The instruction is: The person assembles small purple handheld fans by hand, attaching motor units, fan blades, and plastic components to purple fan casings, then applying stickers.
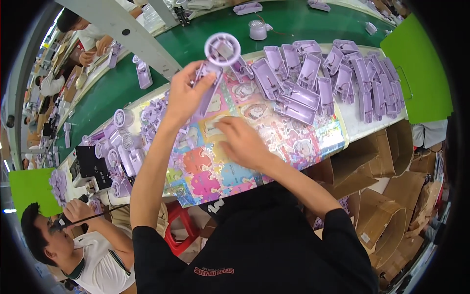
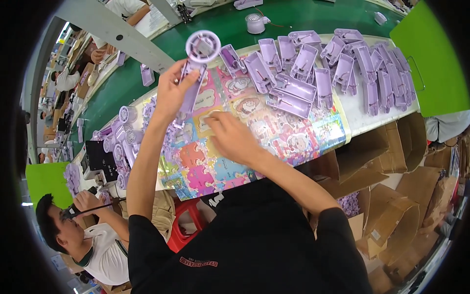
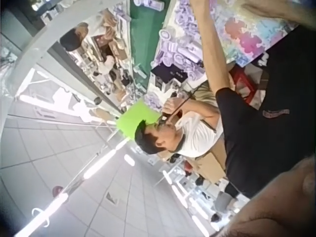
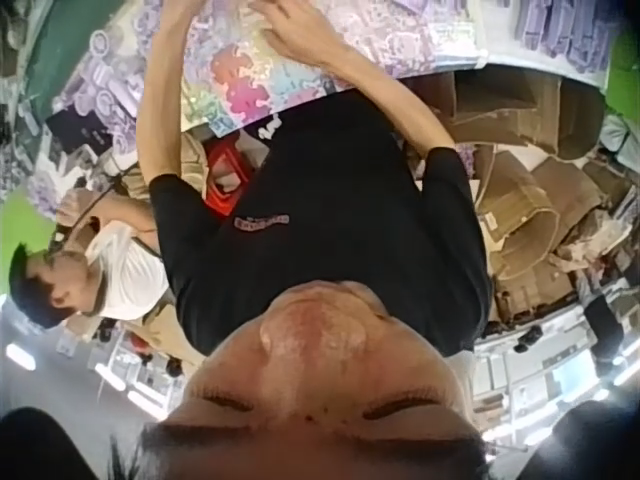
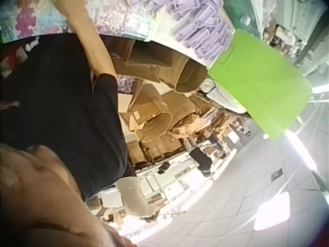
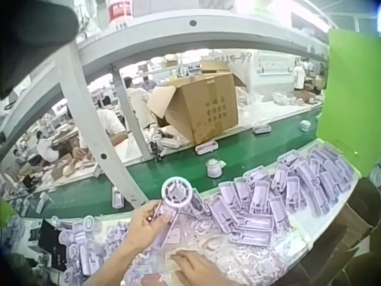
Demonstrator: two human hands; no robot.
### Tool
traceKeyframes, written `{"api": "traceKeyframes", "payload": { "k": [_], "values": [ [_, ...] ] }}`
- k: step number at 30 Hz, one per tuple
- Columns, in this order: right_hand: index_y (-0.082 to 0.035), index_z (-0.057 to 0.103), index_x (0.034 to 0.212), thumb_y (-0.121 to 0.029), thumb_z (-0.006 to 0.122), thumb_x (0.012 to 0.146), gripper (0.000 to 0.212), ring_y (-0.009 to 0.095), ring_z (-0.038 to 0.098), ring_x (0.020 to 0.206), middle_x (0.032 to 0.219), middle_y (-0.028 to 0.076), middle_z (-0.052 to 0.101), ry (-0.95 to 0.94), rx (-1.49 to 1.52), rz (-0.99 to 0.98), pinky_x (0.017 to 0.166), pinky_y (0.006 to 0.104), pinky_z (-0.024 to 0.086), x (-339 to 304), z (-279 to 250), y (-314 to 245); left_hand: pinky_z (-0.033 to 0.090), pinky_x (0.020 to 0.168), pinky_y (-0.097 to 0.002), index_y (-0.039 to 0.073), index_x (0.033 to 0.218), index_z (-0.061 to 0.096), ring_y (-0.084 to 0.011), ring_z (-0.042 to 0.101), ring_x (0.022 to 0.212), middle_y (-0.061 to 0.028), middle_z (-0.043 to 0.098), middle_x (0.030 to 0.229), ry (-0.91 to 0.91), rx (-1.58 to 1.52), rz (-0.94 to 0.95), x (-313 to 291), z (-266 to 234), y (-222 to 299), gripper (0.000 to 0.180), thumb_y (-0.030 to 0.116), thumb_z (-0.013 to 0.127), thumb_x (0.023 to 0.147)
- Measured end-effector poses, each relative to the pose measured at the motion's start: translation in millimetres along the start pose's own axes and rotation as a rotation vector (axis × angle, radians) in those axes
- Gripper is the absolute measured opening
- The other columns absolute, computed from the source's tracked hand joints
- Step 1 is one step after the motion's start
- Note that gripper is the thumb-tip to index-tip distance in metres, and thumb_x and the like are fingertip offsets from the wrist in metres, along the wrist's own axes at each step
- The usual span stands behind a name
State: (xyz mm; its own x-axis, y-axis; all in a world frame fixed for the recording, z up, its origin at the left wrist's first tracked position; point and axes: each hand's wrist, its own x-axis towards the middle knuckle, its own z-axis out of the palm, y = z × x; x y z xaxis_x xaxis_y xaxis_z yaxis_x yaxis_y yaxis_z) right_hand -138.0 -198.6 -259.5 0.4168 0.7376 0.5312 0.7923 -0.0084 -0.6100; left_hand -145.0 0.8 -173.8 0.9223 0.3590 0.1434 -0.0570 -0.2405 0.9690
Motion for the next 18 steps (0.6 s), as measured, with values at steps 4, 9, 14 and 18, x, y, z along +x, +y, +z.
{"api": "traceKeyframes", "payload": {
  "k": [4,9,14,18],
  "values": [
    [-0.003,0.059,0.121,-0.026,0.076,0.079,0.050,0.038,0.058,0.115,0.123,0.018,0.058,-0.199,0.065,-0.265,0.099,0.0463,0.048,49.4,36.1,5.1,0.051,0.071,-0.0263,0.003,0.116,0.065,-0.0115,0.068,0.081,-0.0081,0.074,0.094,0.129,-0.129,-0.152,42.4,0.8,3.0,0.025,0.020,0.066,0.099],
    [-0.002,0.065,0.109,-0.033,0.071,0.078,0.044,0.029,0.060,0.109,0.115,0.015,0.061,-0.193,-0.079,-0.737,0.094,0.0408,0.049,58.2,78.2,10.4,0.047,0.070,-0.0259,0.004,0.112,0.067,-0.0115,0.065,0.077,-0.0067,0.073,0.094,0.253,-0.140,-0.239,89.4,2.0,-29.1,0.024,0.024,0.067,0.098],
    [0.000,0.062,0.107,-0.018,0.064,0.077,0.035,0.028,0.062,0.103,0.112,0.016,0.058,-0.251,0.105,-0.566,0.084,0.0374,0.056,55.0,68.5,28.0,0.050,0.070,-0.0304,-0.004,0.117,0.065,-0.0163,0.067,0.085,-0.0108,0.071,0.095,0.495,0.210,-0.347,148.6,-0.6,-76.8,0.042,0.024,0.079,0.088],
    [-0.001,0.061,0.111,-0.014,0.060,0.080,0.034,0.026,0.063,0.106,0.114,0.016,0.059,-0.222,0.142,-0.531,0.075,0.0334,0.058,57.7,73.4,22.7,0.054,0.078,-0.0381,0.001,0.119,0.056,-0.0269,0.069,0.093,-0.0174,0.070,0.105,0.726,0.420,-0.305,188.0,-25.4,-132.9,0.048,0.028,0.079,0.086]
  ]
}}
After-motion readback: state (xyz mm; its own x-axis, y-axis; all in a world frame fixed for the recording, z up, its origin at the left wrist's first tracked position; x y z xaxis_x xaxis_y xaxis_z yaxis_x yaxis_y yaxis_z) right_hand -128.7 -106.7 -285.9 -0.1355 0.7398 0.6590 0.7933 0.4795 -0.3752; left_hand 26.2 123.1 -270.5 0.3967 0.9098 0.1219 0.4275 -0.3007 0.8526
